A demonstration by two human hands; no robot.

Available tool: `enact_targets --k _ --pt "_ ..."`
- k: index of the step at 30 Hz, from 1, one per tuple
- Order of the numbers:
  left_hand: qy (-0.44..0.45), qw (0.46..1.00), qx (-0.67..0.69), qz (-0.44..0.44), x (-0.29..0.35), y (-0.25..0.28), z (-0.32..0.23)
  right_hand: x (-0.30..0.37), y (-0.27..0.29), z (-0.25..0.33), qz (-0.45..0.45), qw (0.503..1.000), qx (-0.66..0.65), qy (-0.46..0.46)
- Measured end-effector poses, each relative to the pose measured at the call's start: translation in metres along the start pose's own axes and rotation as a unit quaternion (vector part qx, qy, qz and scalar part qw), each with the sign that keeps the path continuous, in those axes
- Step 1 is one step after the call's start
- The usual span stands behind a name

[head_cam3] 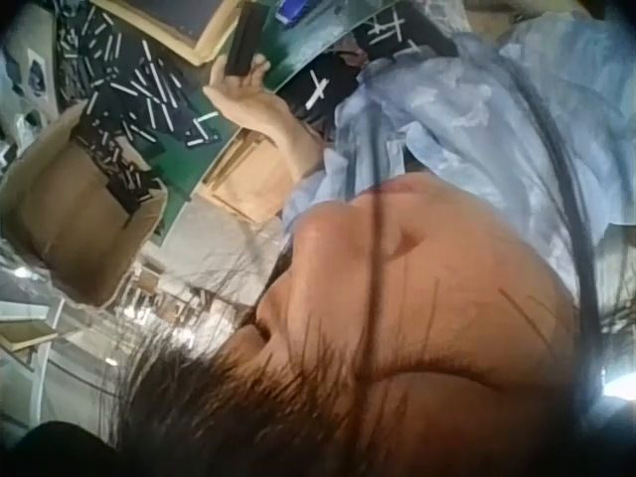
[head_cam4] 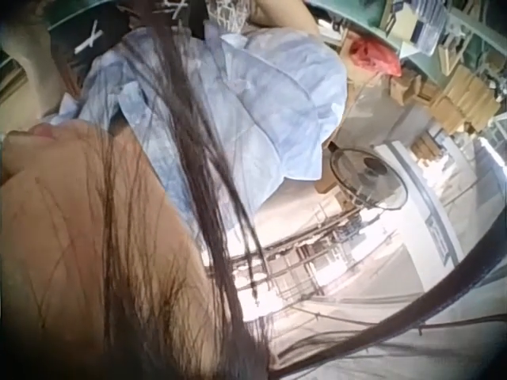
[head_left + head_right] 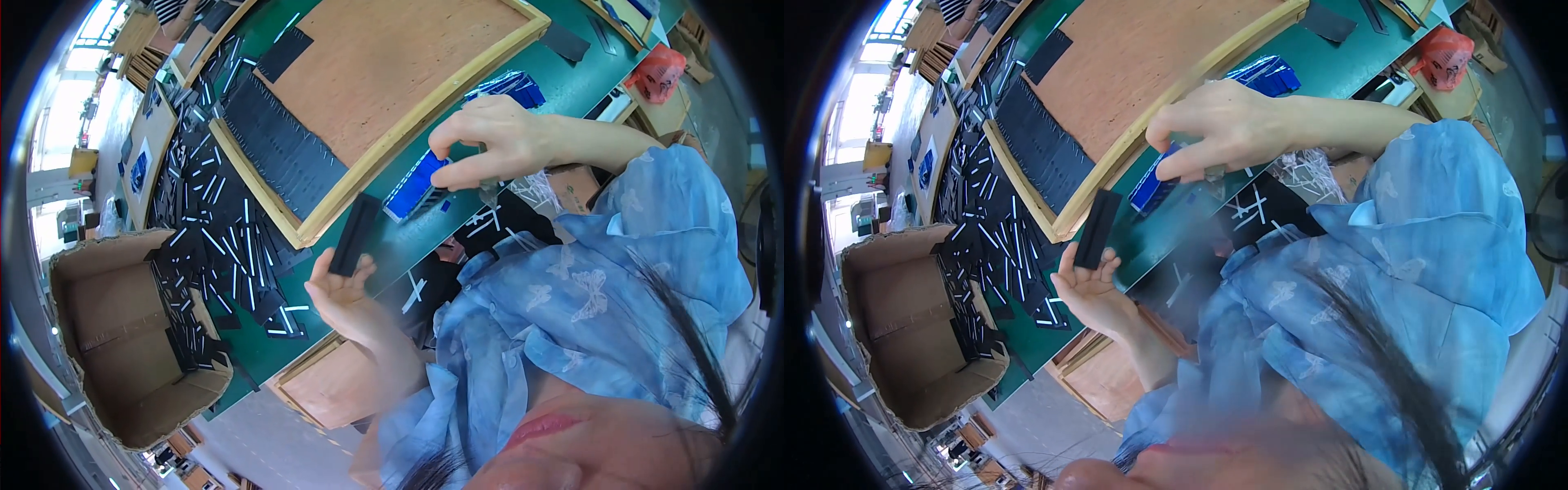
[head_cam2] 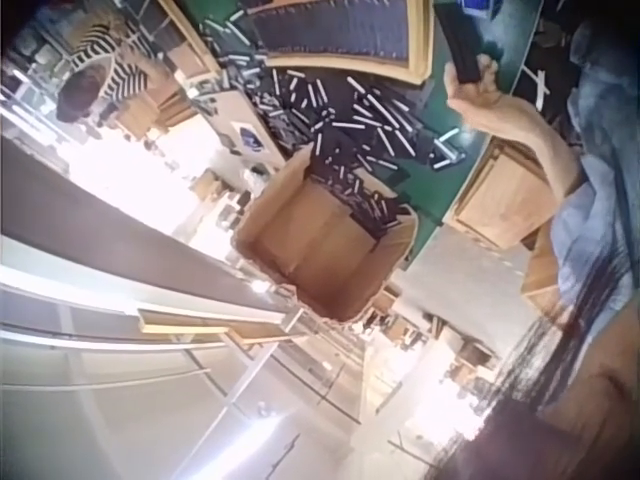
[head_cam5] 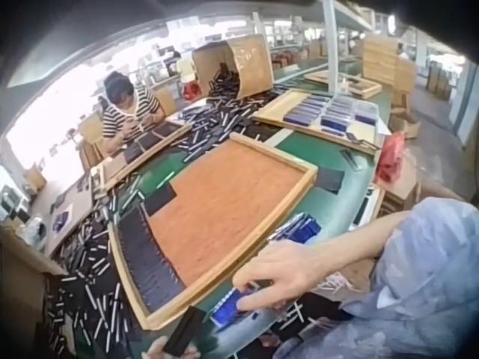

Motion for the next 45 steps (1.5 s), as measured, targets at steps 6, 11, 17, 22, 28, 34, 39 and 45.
enact_targets --k 6,11,17,22,28,34,39,45 --pt "0.099 0.991 0.059 0.070 0.012 -0.040 0.019 -0.010 -0.004 -0.005 0.028 0.985 -0.126 -0.115" --pt "0.108 0.986 0.068 0.112 0.015 -0.050 0.018 -0.007 -0.004 -0.007 0.032 0.983 -0.122 -0.135" --pt "0.106 0.987 0.067 0.104 0.017 -0.050 0.015 -0.004 -0.003 -0.007 0.023 0.984 -0.119 -0.128" --pt "0.104 0.986 0.065 0.110 0.019 -0.053 0.014 -0.007 -0.002 -0.004 0.045 0.982 -0.113 -0.147" --pt "0.090 0.988 -0.016 0.124 0.023 -0.056 0.008 -0.009 -0.001 -0.005 0.043 0.977 -0.128 -0.163" --pt "0.107 0.982 0.006 0.156 0.022 -0.055 0.009 -0.011 -0.004 -0.008 0.048 0.953 -0.221 -0.201" --pt "0.133 0.976 0.048 0.166 0.017 -0.054 0.014 -0.014 0.000 -0.008 0.028 0.953 -0.228 -0.195" --pt "0.155 0.974 0.059 0.155 0.015 -0.052 0.017 -0.017 -0.001 -0.007 0.015 0.951 -0.245 -0.188"
Point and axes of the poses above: each hand's wrist, its own x-axis away from the middle knuckle, its own y-axis out of the back of the hand, z = x × y, the point moved 8 cm from there along -x, towards the middle knuckle, and after that the axes turned 9 degrees about x, right-handed, at the moved point
